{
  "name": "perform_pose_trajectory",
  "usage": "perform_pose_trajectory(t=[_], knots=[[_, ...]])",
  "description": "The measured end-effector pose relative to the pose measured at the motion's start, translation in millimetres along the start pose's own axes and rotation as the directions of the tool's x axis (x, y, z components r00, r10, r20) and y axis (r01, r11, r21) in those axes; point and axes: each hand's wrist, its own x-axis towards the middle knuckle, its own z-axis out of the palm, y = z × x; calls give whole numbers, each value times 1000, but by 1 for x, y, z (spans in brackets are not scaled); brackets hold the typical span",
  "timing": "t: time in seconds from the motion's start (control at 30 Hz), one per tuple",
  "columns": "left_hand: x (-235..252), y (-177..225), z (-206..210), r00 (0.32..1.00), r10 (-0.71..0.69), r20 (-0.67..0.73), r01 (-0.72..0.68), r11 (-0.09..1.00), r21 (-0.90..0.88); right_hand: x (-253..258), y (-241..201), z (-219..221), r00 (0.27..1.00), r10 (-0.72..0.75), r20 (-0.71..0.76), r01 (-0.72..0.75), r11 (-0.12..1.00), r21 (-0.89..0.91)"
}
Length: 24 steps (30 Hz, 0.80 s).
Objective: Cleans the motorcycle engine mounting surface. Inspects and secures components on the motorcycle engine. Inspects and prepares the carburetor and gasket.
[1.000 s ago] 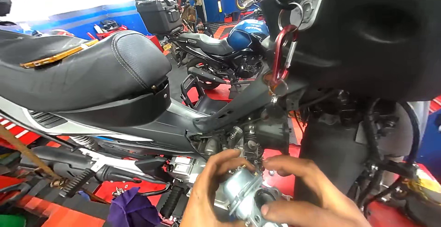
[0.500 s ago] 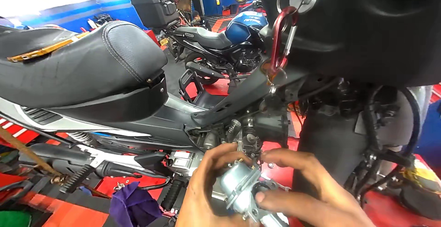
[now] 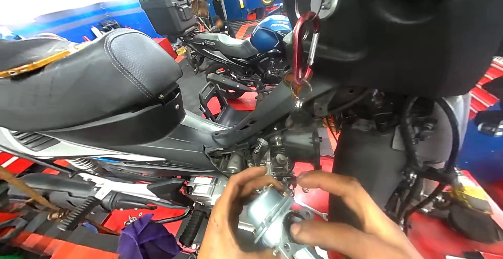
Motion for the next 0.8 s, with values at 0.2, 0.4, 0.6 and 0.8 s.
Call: perform_pose_trajectory(t=[0.2,0.4,0.6,0.8], knots=[[-1,1,-1,1000,-4,-16,4,1000,15,-4,2,-3,1000,1,10,0,1000,-25],[-2,0,-1,1000,8,-17,-8,1000,14,-5,2,-4,1000,-18,-14,17,999,-36],[-3,2,-3,999,2,-33,-1,1000,22,-9,4,-7,1000,-14,-18,13,998,-56],[-4,5,-4,999,12,-34,-11,999,39,-10,5,-6,999,-7,-42,3,997,-76]])
